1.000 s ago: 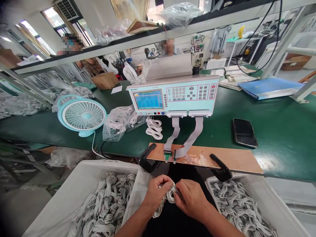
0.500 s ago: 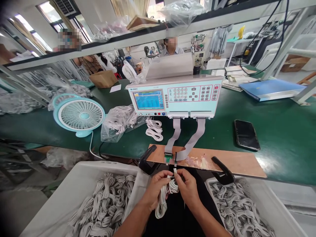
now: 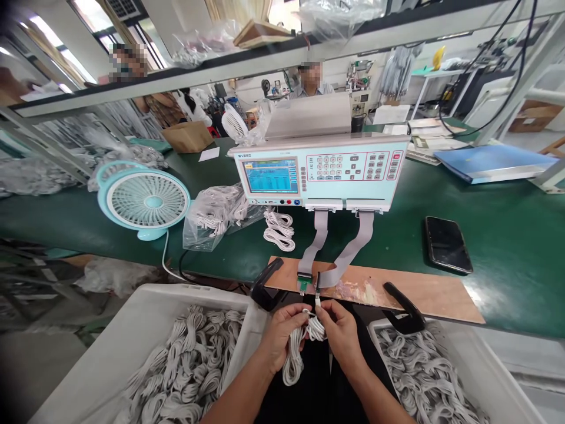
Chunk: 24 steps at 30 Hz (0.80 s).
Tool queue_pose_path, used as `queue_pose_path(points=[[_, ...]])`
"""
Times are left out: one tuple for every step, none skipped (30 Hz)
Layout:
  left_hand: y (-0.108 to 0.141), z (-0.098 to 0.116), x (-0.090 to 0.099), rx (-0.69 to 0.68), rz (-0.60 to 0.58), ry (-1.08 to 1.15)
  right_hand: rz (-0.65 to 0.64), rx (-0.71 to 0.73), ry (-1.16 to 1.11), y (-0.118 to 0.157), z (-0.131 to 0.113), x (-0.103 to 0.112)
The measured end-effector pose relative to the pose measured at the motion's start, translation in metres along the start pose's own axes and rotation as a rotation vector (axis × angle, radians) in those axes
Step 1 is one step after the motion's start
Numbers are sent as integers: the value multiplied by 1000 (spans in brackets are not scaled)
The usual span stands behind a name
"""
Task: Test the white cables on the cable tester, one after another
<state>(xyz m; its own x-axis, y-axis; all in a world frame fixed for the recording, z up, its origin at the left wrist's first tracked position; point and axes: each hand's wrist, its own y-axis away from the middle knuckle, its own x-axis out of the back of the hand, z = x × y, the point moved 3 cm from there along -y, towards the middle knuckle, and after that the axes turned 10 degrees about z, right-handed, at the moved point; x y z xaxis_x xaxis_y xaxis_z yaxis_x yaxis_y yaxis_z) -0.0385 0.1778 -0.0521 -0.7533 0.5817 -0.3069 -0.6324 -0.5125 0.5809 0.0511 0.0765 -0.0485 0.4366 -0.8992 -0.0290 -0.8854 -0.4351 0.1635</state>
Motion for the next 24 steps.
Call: queue_pose_path(points=[[-1, 1, -1, -37, 23, -47, 1, -28, -28, 0, -1, -1], [-2, 3, -1, -87, 40, -104, 7, -65, -59, 1, -2, -1], [-3, 5, -2, -143, 46, -167, 9, -114, -90, 1, -4, -2], [-4, 8, -2, -198, 39, -232, 9, -170, -120, 2, -5, -4], [-4, 10, -2, -243, 18, -291, 7, -225, -149, 2, -5, -5], [-5, 13, -2, -280, -8, -335, 8, -275, -172, 3, -5, -7], [-5, 15, -2, -316, -31, -365, 14, -313, -193, 3, -5, -8], [-6, 17, -2, -355, -44, -380, 26, -334, -214, 2, -4, -9], [-6, 20, -1, -400, -40, -385, 38, -344, -234, 2, -2, -9], [-6, 22, -1, -448, -22, -382, 47, -346, -252, 1, 0, -9], [-6, 24, -1, -492, 4, -379, 45, -346, -266, 0, 2, -9], [-6, 25, -2, -528, 34, -376, 39, -339, -274, 0, 4, -9], [-6, 26, -2, -553, 67, -374, 30, -330, -275, -1, 6, -9], [-6, 26, -2, -564, 98, -370, 23, -320, -269, -1, 7, -8], [-6, 26, -3, -568, 125, -364, 21, -309, -257, -2, 8, -7], [-6, 26, -3, -569, 142, -356, 23, -300, -245, -2, 8, -7], [-6, 25, -4, -567, 153, -346, 23, -295, -236, -2, 8, -6], [-7, 24, -4, -562, 157, -332, 22, -295, -232, -2, 8, -6], [-8, 23, -5, -555, 158, -316, 17, -298, -233, -2, 7, -6], [-9, 21, -5, -552, 162, -298, 13, -301, -236, -2, 7, -6], [-10, 20, -5, -551, 169, -281, 8, -306, -237, -2, 8, -6], [-11, 18, -4, -550, 179, -266, 2, -308, -236, -2, 9, -6], [-13, 17, -4, -553, 187, -255, -1, -305, -233, -3, 9, -6], [-14, 16, -4, -560, 189, -252, -4, -299, -229, -3, 10, -6]])
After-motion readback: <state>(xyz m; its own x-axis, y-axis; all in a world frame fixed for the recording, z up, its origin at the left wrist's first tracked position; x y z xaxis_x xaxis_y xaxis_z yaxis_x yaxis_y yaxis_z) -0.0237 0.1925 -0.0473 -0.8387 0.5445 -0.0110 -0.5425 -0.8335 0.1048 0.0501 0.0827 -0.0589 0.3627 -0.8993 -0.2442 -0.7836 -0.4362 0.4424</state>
